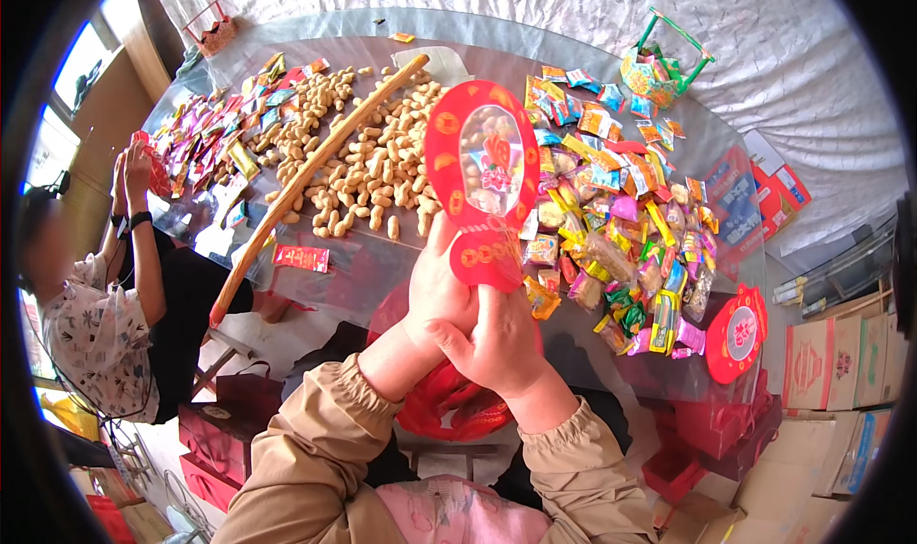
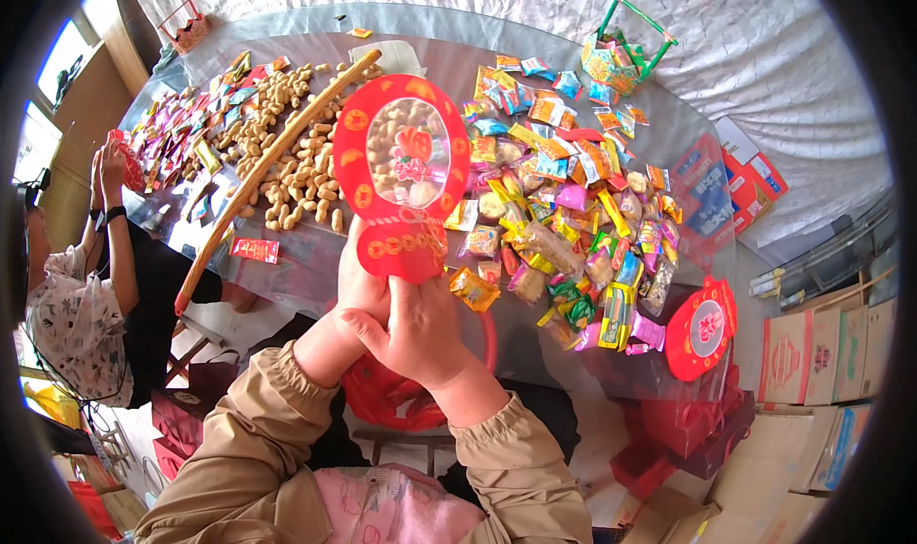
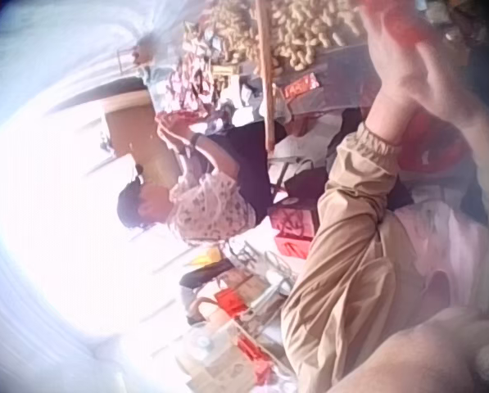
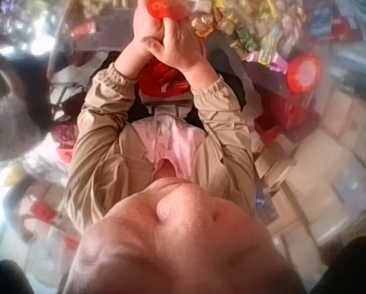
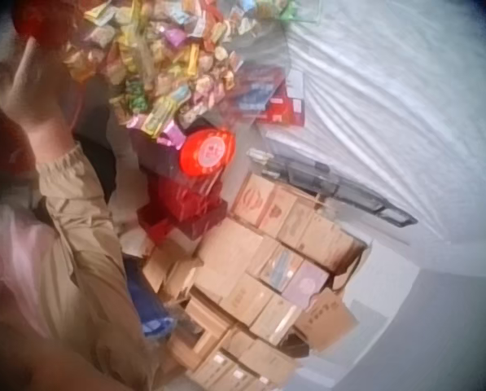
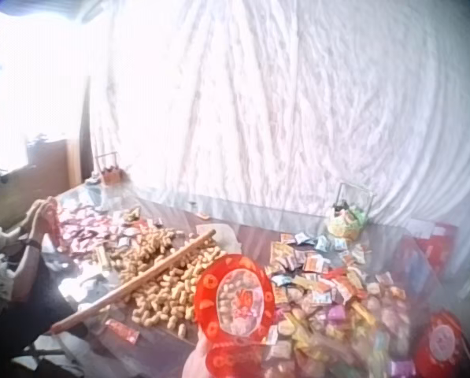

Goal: The person fills red decorative snack bags with peanuts and assorted candies from a table, then seals each bag and places it into a red basket. The process is repeated continuously throughout the clip.

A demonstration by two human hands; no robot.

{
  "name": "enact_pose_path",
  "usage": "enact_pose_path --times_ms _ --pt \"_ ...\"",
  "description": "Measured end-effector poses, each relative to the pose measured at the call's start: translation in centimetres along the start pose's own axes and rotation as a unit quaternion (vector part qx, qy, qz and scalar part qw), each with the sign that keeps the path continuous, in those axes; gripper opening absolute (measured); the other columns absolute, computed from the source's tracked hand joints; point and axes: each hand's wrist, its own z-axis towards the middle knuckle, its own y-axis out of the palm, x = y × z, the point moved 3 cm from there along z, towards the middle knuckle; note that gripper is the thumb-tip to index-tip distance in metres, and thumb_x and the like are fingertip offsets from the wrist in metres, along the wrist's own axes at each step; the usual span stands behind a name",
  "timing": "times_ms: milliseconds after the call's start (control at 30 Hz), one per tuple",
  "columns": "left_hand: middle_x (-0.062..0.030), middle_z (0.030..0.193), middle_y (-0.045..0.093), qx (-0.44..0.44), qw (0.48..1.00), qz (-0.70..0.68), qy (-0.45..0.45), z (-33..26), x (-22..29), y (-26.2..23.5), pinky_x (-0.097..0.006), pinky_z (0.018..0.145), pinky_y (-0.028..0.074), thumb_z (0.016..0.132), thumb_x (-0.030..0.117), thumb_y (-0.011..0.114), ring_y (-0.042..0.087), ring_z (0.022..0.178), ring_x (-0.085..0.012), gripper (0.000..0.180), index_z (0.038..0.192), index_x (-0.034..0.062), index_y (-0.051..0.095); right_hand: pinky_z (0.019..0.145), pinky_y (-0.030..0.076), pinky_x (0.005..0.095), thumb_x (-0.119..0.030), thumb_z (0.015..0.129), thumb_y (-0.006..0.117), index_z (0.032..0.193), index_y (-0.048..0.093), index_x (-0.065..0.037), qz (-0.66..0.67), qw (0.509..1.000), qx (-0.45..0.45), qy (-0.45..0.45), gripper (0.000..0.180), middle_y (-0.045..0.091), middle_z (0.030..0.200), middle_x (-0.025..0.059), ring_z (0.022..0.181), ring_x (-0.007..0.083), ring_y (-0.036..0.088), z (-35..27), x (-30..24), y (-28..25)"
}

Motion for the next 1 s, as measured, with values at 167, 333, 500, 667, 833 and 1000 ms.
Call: enact_pose_path --times_ms 167,333,500,667,833,1000 --pt "-0.0085 0.115 0.068 -0.006 0.994 -0.078 -0.076 -0.3 -1.1 0.5 -0.042 0.078 0.058 0.082 0.018 0.073 0.061 0.111 -0.0323 0.029 0.109 0.0096 0.072 0.105 0.045 0.0535 -0.049 0.098 0.069 0.140 0.046 0.008 0.013 1.000 -0.015 0.016 0.074 0.055 0.135 0.0320 0.123 0.0520 0.055 0.3 -0.3 -0.1" --pt "-0.0107 0.106 0.065 -0.033 0.998 0.050 -0.018 -0.7 -1.6 -0.1 -0.041 0.069 0.056 0.083 0.016 0.071 0.066 0.091 -0.0350 0.028 0.107 0.0053 0.063 0.103 0.045 0.0551 -0.051 0.100 0.065 0.134 0.049 0.009 -0.018 0.997 -0.039 0.064 0.071 0.056 0.131 0.0323 0.119 0.0521 0.055 0.0 0.1 0.1" --pt "-0.0151 0.099 0.062 -0.070 0.996 0.048 -0.024 -1.0 -2.1 0.4 -0.045 0.067 0.054 0.084 0.017 0.070 0.065 0.084 -0.0384 0.028 0.106 0.0049 0.059 0.112 0.041 0.0531 -0.054 0.099 0.065 0.141 0.047 0.008 0.074 0.988 -0.062 0.123 0.078 0.052 0.140 0.0334 0.131 0.0528 0.049 0.2 0.4 -0.1" --pt "-0.0145 0.100 0.063 -0.091 0.996 -0.004 -0.011 -1.2 -1.2 1.0 -0.046 0.070 0.055 0.084 0.019 0.070 0.066 0.086 -0.0388 0.032 0.113 0.0067 0.061 0.100 0.047 0.0513 -0.051 0.098 0.069 0.131 0.053 0.007 0.065 0.993 -0.037 0.090 0.068 0.060 0.125 0.0275 0.116 0.0469 0.059 0.5 0.6 -0.6" --pt "-0.0134 0.099 0.066 -0.137 0.985 -0.103 0.003 -0.7 0.2 0.7 -0.044 0.073 0.056 0.086 0.021 0.069 0.067 0.087 -0.0376 0.031 0.113 0.0078 0.061 0.097 0.049 0.0503 -0.050 0.097 0.071 0.130 0.054 0.005 0.042 0.998 -0.013 0.049 0.066 0.062 0.119 0.0238 0.111 0.0432 0.062 0.5 1.2 -1.1" --pt "-0.0120 0.103 0.067 -0.228 0.969 -0.092 -0.031 -0.9 -2.2 -1.1 -0.044 0.083 0.055 0.092 0.035 0.069 0.068 0.093 -0.0351 0.038 0.115 0.0061 0.060 0.099 0.048 0.0508 -0.057 0.098 0.066 0.136 0.053 0.004 -0.008 1.000 -0.020 0.023 0.073 0.062 0.125 0.0243 0.114 0.0441 0.062 0.6 1.1 -1.8"
